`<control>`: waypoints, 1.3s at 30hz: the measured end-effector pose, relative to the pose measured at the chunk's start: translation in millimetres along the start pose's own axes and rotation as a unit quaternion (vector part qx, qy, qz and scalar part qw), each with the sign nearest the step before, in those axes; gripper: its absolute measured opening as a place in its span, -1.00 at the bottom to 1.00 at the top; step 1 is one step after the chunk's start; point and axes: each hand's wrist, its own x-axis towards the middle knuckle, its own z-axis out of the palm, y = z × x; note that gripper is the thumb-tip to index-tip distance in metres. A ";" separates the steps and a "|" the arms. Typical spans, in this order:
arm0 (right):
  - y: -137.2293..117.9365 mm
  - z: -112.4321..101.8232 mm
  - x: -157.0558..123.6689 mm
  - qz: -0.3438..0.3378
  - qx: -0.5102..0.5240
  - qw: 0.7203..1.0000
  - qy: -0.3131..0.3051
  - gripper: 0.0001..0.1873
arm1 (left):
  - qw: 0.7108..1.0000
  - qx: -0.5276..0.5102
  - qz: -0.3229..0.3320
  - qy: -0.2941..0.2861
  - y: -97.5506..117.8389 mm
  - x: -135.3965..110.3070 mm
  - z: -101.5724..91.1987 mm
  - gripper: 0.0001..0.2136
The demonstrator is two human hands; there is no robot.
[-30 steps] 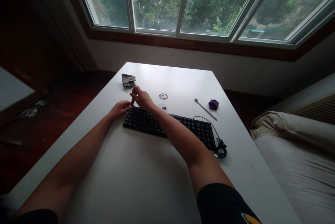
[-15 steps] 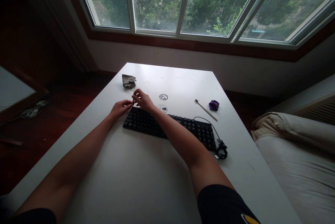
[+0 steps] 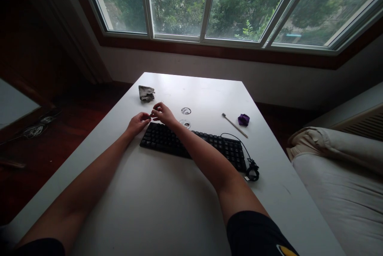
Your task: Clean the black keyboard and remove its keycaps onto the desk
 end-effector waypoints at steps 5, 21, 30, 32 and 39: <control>-1.4 -2.8 -2.6 0.020 0.066 0.998 0.012 -0.67 | 1.000 0.007 0.011 0.015 5.0 -1.6 5.8 -0.75; -0.4 -10.4 -9.0 0.023 0.083 0.996 -0.018 -0.71 | 0.979 -0.195 -0.017 -0.048 7.1 1.0 3.9 -0.65; 1.6 -10.2 -11.8 -0.016 -0.014 0.999 -0.028 -0.77 | 0.990 -0.130 -0.021 -0.051 3.9 2.0 7.7 -0.61; 1.9 -9.4 -12.3 -0.034 -0.045 0.998 -0.023 -0.79 | 0.992 -0.117 -0.020 -0.050 3.4 2.0 8.2 -0.63; 0.5 -7.0 -12.2 -0.047 -0.073 0.996 -0.035 -0.82 | 0.995 -0.085 0.001 -0.057 3.4 0.6 6.7 -0.65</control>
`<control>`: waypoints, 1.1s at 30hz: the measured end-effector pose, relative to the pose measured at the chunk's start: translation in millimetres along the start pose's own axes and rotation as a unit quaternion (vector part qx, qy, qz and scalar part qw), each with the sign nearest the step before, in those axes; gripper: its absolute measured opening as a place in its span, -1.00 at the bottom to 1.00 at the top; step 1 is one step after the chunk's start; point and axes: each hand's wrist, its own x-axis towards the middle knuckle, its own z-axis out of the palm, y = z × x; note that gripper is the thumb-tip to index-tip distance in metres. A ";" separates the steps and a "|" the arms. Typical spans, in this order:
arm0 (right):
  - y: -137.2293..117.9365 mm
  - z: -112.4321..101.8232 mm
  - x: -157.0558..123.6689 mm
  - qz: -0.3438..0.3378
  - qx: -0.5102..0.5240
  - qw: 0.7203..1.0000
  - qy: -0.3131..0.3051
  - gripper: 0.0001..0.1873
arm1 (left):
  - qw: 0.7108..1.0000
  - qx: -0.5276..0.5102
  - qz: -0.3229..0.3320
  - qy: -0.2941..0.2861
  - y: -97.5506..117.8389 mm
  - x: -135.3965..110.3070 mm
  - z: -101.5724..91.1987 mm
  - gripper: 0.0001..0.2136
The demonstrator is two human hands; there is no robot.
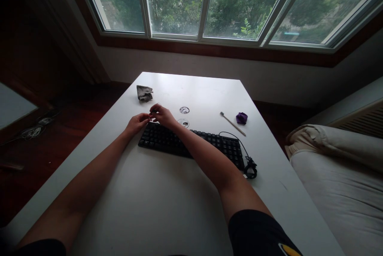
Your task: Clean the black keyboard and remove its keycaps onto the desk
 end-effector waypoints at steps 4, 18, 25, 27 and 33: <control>0.2 2.8 0.0 -0.028 -0.036 0.999 0.007 -0.85 | 1.000 0.005 0.006 0.006 -0.8 0.8 0.1 -0.65; -15.4 -43.0 -26.1 0.001 -0.013 0.995 0.103 -0.79 | 0.994 0.100 0.001 0.033 11.0 -6.0 -0.2 -0.76; -54.2 -59.0 -105.8 0.019 0.039 0.992 0.121 -0.75 | 0.997 0.071 -0.003 0.026 0.3 2.1 4.4 -0.68; -64.1 -59.1 -129.9 0.026 0.042 0.991 0.121 -0.75 | 0.997 0.078 -0.007 0.022 -1.5 6.5 4.1 -0.69; -74.6 -54.5 -184.7 0.060 0.033 0.992 0.104 -0.76 | 0.989 0.146 0.009 0.018 -1.0 26.9 0.9 -0.73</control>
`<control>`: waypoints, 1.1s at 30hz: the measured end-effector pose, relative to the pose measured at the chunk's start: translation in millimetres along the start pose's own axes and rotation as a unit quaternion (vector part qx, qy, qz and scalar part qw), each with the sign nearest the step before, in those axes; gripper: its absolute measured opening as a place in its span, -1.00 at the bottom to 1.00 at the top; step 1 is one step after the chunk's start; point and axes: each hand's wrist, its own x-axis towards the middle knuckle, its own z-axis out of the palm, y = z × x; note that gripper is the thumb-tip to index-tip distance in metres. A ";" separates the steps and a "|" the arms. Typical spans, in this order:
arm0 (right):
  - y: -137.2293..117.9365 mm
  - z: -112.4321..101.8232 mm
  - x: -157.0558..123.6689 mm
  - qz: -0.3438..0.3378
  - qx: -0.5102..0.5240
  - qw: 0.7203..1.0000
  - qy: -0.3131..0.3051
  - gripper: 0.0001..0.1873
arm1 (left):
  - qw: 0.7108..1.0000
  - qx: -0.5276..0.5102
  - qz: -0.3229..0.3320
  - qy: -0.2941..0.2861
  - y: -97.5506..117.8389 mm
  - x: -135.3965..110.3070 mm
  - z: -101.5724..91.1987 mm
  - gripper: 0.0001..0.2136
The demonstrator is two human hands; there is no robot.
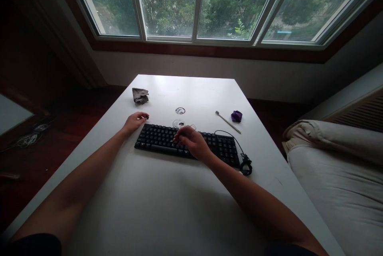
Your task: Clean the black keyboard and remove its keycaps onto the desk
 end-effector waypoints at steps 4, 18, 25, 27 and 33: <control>6.7 8.1 -19.4 0.027 0.022 0.999 -0.040 -0.78 | 0.999 0.029 0.030 0.001 -3.6 18.0 4.2 -0.74; 31.5 33.8 -38.5 0.089 0.056 0.976 -0.191 -0.79 | 1.000 -0.002 0.003 0.015 2.6 27.5 13.7 -0.67; 43.4 37.0 -42.0 0.128 0.087 0.966 -0.206 -0.69 | 0.997 0.072 -0.004 0.011 2.0 36.6 16.5 -0.76; 47.0 37.4 -41.9 0.131 0.100 0.964 -0.208 -0.66 | 0.996 0.092 -0.002 0.001 0.6 42.6 18.0 -0.75; 45.5 35.9 -40.6 0.139 0.117 0.962 -0.206 -0.66 | 0.994 0.107 0.011 0.015 -3.9 64.9 26.0 -0.75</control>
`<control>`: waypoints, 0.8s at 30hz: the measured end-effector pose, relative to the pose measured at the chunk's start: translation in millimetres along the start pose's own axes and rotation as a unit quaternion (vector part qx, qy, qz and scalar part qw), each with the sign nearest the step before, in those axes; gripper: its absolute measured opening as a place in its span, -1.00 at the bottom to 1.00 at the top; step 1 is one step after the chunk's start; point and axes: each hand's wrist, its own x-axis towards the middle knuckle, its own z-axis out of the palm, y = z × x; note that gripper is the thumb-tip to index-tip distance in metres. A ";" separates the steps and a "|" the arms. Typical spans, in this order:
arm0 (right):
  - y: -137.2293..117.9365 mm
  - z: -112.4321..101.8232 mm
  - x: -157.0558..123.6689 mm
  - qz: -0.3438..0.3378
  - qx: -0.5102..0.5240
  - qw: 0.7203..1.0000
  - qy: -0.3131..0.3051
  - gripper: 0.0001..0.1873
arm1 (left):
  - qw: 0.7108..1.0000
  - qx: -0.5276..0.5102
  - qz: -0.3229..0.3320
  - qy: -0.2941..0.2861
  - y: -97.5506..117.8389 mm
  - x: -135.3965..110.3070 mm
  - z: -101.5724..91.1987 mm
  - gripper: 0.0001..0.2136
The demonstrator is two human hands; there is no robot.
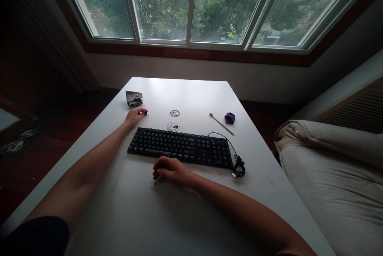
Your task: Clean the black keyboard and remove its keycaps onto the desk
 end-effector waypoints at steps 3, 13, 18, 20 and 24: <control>-0.7 -0.9 0.0 -0.001 0.000 1.000 -0.001 -0.66 | 1.000 0.008 0.000 0.008 -1.0 8.9 3.1 -0.76; -1.5 -1.8 -1.6 0.005 0.007 1.000 0.004 -0.65 | 0.998 0.051 -0.007 0.036 -9.0 24.6 13.5 -0.75; -3.5 -1.9 -1.9 0.007 0.009 1.000 0.007 -0.65 | 0.997 0.061 -0.021 0.035 -10.6 32.8 16.3 -0.75; -2.4 -2.8 -1.8 0.007 0.008 1.000 0.004 -0.65 | 0.997 0.066 -0.018 0.034 -10.6 32.7 16.4 -0.73; -0.9 -3.8 -2.3 0.004 0.010 1.000 0.002 -0.65 | 0.996 0.073 -0.002 0.041 -9.8 29.7 16.8 -0.68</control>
